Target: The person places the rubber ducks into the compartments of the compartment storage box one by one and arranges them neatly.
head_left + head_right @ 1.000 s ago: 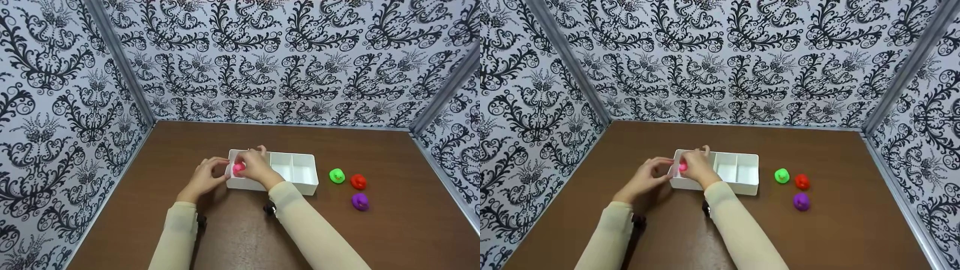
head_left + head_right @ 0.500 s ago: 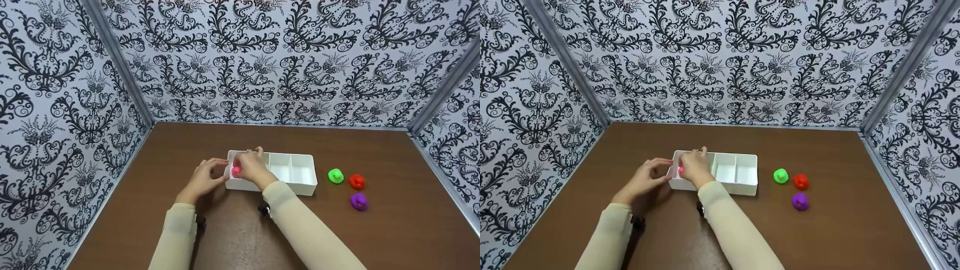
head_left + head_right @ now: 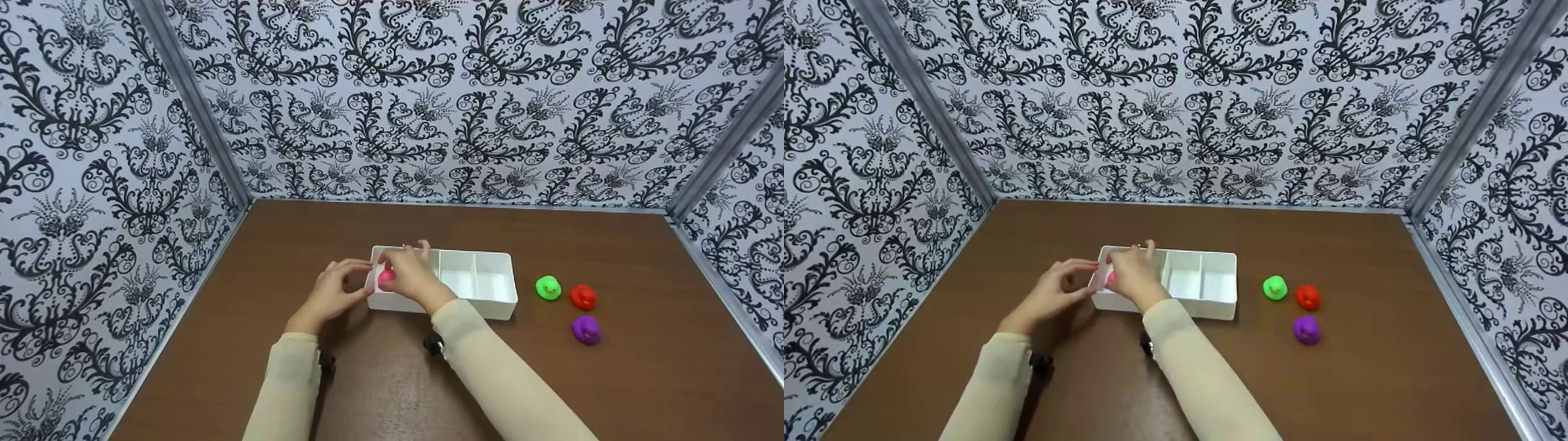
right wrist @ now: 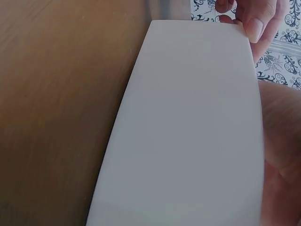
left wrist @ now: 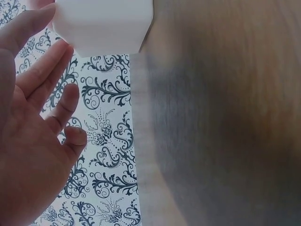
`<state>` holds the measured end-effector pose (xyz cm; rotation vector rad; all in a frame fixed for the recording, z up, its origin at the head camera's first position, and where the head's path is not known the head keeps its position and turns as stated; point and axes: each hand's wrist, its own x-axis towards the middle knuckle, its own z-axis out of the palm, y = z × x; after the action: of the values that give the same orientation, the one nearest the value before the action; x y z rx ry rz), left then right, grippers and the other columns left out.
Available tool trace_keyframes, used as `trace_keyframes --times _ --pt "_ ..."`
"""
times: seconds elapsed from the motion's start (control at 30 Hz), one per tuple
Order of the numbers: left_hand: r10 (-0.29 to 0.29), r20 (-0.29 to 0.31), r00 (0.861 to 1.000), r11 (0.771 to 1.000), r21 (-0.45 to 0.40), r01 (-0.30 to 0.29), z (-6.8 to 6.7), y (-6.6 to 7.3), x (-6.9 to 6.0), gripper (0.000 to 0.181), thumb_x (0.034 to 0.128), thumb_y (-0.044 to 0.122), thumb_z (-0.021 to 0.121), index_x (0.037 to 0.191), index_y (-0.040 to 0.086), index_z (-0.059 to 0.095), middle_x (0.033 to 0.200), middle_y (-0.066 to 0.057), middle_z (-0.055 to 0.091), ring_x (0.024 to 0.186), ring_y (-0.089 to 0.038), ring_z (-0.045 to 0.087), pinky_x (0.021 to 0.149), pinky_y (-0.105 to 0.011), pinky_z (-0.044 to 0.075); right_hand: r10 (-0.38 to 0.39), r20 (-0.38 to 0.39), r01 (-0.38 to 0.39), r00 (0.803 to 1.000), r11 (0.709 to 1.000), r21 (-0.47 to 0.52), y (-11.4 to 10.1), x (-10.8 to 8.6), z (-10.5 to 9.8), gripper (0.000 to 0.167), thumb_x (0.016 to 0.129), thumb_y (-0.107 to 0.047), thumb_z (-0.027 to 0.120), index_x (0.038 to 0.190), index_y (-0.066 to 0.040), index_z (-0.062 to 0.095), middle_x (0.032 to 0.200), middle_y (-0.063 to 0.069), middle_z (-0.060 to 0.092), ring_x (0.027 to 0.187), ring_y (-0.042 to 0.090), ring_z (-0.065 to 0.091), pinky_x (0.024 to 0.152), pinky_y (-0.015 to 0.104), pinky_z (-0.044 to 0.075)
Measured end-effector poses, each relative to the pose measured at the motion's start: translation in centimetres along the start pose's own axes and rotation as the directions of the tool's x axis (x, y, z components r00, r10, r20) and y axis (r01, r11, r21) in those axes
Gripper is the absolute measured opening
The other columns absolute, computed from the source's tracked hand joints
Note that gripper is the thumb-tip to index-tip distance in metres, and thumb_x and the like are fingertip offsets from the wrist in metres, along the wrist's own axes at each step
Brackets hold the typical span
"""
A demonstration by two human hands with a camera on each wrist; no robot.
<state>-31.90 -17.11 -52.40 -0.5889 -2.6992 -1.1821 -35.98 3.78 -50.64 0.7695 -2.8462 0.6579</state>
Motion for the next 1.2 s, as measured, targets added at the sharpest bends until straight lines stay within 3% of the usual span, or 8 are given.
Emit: trace_keyframes --times 0.2,0.3,0.5,0.83,1.07,1.2 --pt "-0.002 0.016 1.0 1.0 -0.012 0.002 -0.1 0.0 0.4 0.045 0.0874 0.031 0.083 0.128 0.017 0.072 0.136 0.004 0.067 0.11 -0.026 0.056 0.092 -0.044 0.049 -0.02 -0.057 0.026 0.998 0.995 0.099 0.8 -0.9 -0.6 0.036 0.082 -0.025 0.086 0.113 -0.015 0.072 0.107 0.004 0.077 0.109 0.032 0.065 0.117 0.067 0.008" --pt "0.003 0.012 1.0 1.0 -0.014 -0.003 -0.1 0.1 0.7 0.044 0.0868 0.027 0.084 0.128 0.015 0.072 0.135 0.003 0.068 0.111 -0.031 0.057 0.092 -0.048 0.05 -0.029 -0.114 0.042 0.993 0.992 0.121 1.3 -1.4 -1.3 0.032 0.083 -0.022 0.085 0.112 -0.015 0.073 0.11 0.004 0.076 0.11 0.03 0.064 0.118 0.066 0.007" --pt "-0.017 0.021 1.0 1.0 -0.02 0.018 -0.2 0.1 0.8 0.046 0.0866 0.025 0.084 0.129 0.012 0.072 0.136 0.002 0.067 0.116 -0.034 0.056 0.096 -0.052 0.05 -0.033 -0.21 0.055 0.977 0.994 0.098 3.1 -2.9 -2.9 0.029 0.083 -0.021 0.087 0.109 -0.017 0.074 0.113 0.003 0.075 0.115 0.03 0.063 0.119 0.065 0.008" --pt "-0.046 0.018 0.999 0.999 -0.011 0.046 -0.1 -0.3 0.5 0.046 0.0856 0.027 0.085 0.128 0.014 0.072 0.136 0.006 0.067 0.111 -0.022 0.054 0.095 -0.046 0.048 -0.009 -0.304 0.023 0.953 0.999 0.041 6.2 -5.4 -5.0 0.031 0.079 -0.02 0.088 0.106 -0.02 0.074 0.118 0.003 0.071 0.119 0.03 0.058 0.12 0.065 0.006" --pt "0.002 0.005 1.0 1.0 -0.031 -0.002 -0.2 0.0 0.5 0.044 0.0848 0.022 0.086 0.125 0.01 0.073 0.134 0.001 0.069 0.112 -0.027 0.055 0.095 -0.053 0.048 0.009 -0.341 0.018 0.94 0.997 0.076 7.8 -6.9 -6.3 0.026 0.081 -0.015 0.088 0.103 -0.016 0.075 0.115 0.003 0.071 0.116 0.031 0.061 0.115 0.063 0.019" --pt "-0.006 0.003 1.0 0.999 -0.033 0.007 -0.1 0.1 0.4 0.044 0.0851 0.022 0.086 0.126 0.01 0.073 0.134 0.001 0.068 0.114 -0.026 0.054 0.097 -0.05 0.049 0.022 -0.33 -0.001 0.944 0.998 0.064 8.6 -7.6 -6.9 0.025 0.083 -0.017 0.087 0.105 -0.016 0.075 0.116 0.003 0.071 0.116 0.031 0.062 0.112 0.059 0.026"
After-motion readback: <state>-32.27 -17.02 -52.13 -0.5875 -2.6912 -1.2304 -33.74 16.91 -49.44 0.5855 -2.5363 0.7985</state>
